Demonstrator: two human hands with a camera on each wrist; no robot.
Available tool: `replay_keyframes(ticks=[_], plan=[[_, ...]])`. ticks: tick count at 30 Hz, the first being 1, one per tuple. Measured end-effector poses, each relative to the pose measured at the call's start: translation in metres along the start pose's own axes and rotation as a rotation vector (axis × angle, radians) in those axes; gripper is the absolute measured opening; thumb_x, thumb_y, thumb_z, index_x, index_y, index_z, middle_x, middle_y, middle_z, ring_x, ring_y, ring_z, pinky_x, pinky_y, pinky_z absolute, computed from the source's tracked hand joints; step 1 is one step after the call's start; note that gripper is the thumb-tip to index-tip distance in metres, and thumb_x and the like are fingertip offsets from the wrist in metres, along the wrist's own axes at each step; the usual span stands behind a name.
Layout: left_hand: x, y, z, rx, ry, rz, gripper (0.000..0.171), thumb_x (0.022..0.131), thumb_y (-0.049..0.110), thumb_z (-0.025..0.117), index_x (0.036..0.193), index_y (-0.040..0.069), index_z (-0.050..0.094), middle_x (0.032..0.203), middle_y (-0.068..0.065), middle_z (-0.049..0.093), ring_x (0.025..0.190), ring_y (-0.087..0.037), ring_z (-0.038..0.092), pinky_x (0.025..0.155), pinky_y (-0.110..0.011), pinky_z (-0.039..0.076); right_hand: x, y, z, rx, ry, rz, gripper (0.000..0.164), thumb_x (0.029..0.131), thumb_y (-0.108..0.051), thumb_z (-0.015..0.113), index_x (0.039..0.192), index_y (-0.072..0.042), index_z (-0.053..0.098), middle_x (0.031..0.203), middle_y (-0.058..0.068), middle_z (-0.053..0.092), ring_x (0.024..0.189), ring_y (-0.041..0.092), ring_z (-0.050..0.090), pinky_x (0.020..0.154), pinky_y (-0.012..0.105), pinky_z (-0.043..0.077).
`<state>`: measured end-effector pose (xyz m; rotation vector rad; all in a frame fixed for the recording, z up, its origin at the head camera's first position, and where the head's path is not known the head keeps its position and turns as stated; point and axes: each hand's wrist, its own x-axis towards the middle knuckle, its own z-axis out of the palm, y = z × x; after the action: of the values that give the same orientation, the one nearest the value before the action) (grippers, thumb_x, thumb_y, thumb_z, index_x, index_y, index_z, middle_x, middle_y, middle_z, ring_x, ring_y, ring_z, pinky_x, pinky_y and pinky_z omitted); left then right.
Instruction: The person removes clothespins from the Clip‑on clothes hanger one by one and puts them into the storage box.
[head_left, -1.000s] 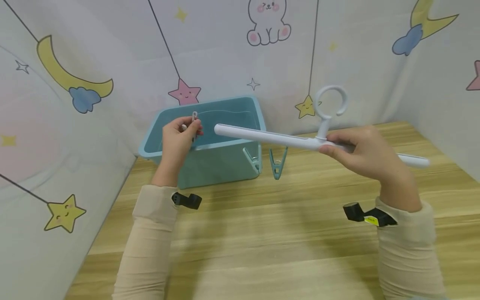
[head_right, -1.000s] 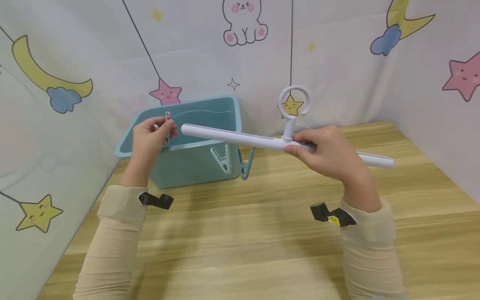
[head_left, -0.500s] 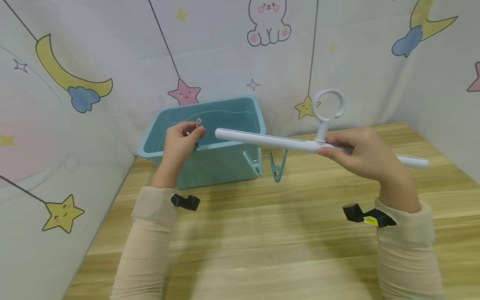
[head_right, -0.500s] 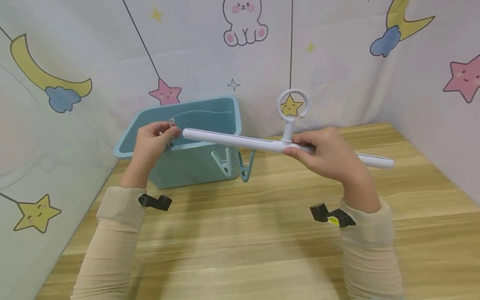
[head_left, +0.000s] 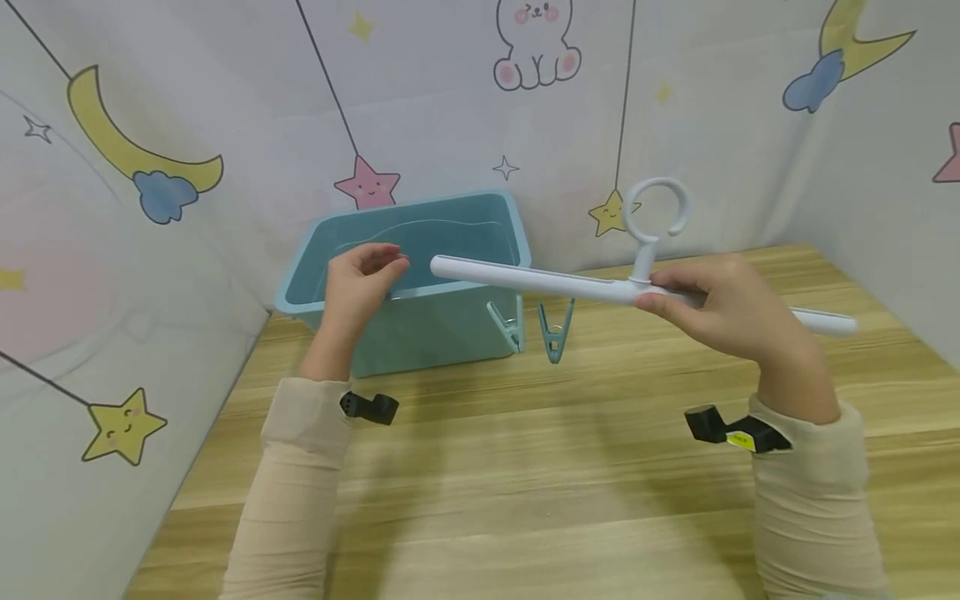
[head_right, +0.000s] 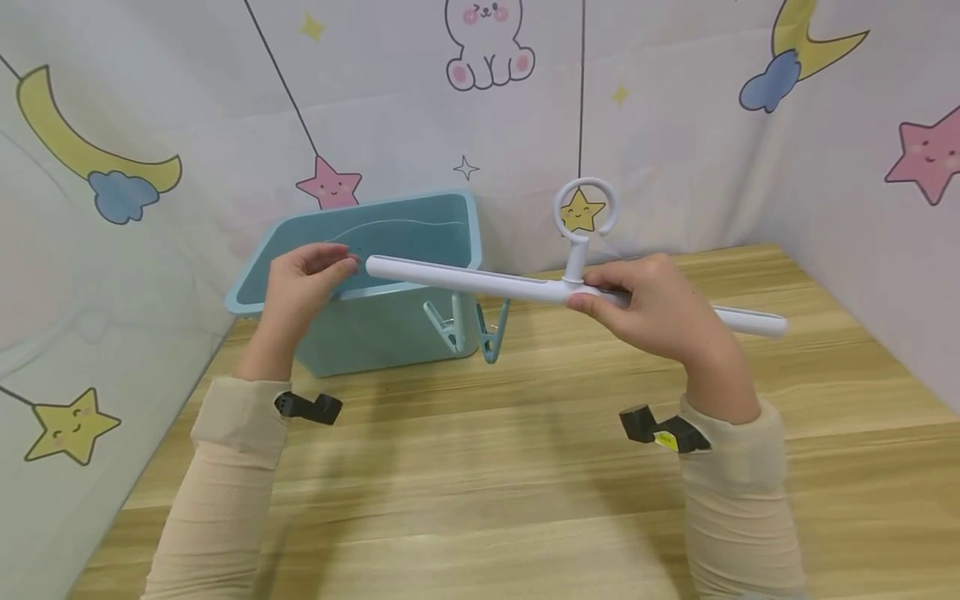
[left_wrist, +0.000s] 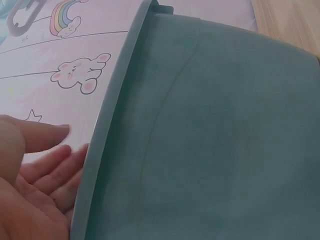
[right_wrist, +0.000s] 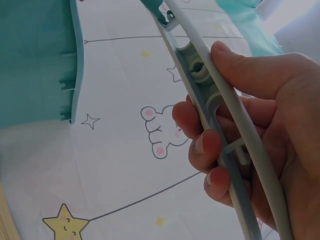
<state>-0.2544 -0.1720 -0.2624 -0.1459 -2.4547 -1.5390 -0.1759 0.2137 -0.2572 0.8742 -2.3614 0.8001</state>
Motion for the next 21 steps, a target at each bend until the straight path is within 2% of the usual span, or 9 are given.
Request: replay_keyframes(ticks=[4,8,10,14,19,21], plan=[[-0.008,-0.007,0.002,-0.131,0.092,0.099,0.032,0.092,0.017,0.067,0.118,-0.003,0.064,0.11,-0.01,0.069,0.097,-0.006,0.063,0.085,-0.021,0.049,0.0,0.0,0.0,-0.001,0.009,0.007,0.01,0.082,-0.008,0.076,0.081,-0.015,0.069,0.061,-0.01,0.044,0.055,0.002,0.036,0.05,0.018,0.03],[-0.019,-0.009,0.008,-0.251,0.127,0.194,0.028,0.091,0.01,0.068,0.113,-0.007,0.064,0.094,0.012,0.069,0.091,-0.001,0.064,0.083,-0.018,0.05,0.0,0.001,0.001,-0.003,0.018,0.012,0.01,0.081,-0.008,0.077,0.082,-0.015,0.07,0.062,-0.011,0.045,0.056,0.001,0.036,0.051,0.016,0.029],[-0.024,-0.008,0.011,-0.287,0.113,0.233,0.027,0.091,0.007,0.067,0.112,-0.009,0.064,0.09,0.019,0.068,0.09,-0.001,0.065,0.083,-0.019,0.051,-0.001,0.001,0.001,-0.002,0.021,0.016,0.01,0.08,-0.008,0.077,0.082,-0.015,0.07,0.063,-0.011,0.045,0.056,0.001,0.037,0.051,0.016,0.029],[-0.035,-0.003,0.017,-0.323,0.059,0.266,0.027,0.09,0.002,0.066,0.113,-0.012,0.061,0.091,0.02,0.068,0.091,-0.003,0.066,0.084,-0.019,0.051,-0.001,0.001,0.001,0.0,0.025,0.024,0.009,0.08,-0.007,0.077,0.082,-0.014,0.071,0.063,-0.01,0.045,0.056,0.001,0.037,0.051,0.016,0.03],[-0.047,0.003,0.024,-0.341,-0.048,0.211,0.029,0.09,0.0,0.065,0.117,-0.011,0.06,0.093,0.018,0.069,0.093,-0.003,0.065,0.086,-0.022,0.051,-0.002,0.0,0.001,0.005,0.032,0.027,0.008,0.08,-0.007,0.077,0.084,-0.013,0.072,0.062,-0.01,0.046,0.056,0.001,0.037,0.051,0.016,0.03],[-0.051,0.006,0.027,-0.345,-0.091,0.185,0.03,0.09,0.0,0.065,0.118,-0.01,0.06,0.096,0.013,0.07,0.094,-0.003,0.065,0.087,-0.023,0.051,-0.002,0.0,0.0,0.003,0.037,0.025,0.008,0.08,-0.008,0.077,0.084,-0.012,0.072,0.062,-0.009,0.047,0.056,0.001,0.038,0.052,0.015,0.031]])
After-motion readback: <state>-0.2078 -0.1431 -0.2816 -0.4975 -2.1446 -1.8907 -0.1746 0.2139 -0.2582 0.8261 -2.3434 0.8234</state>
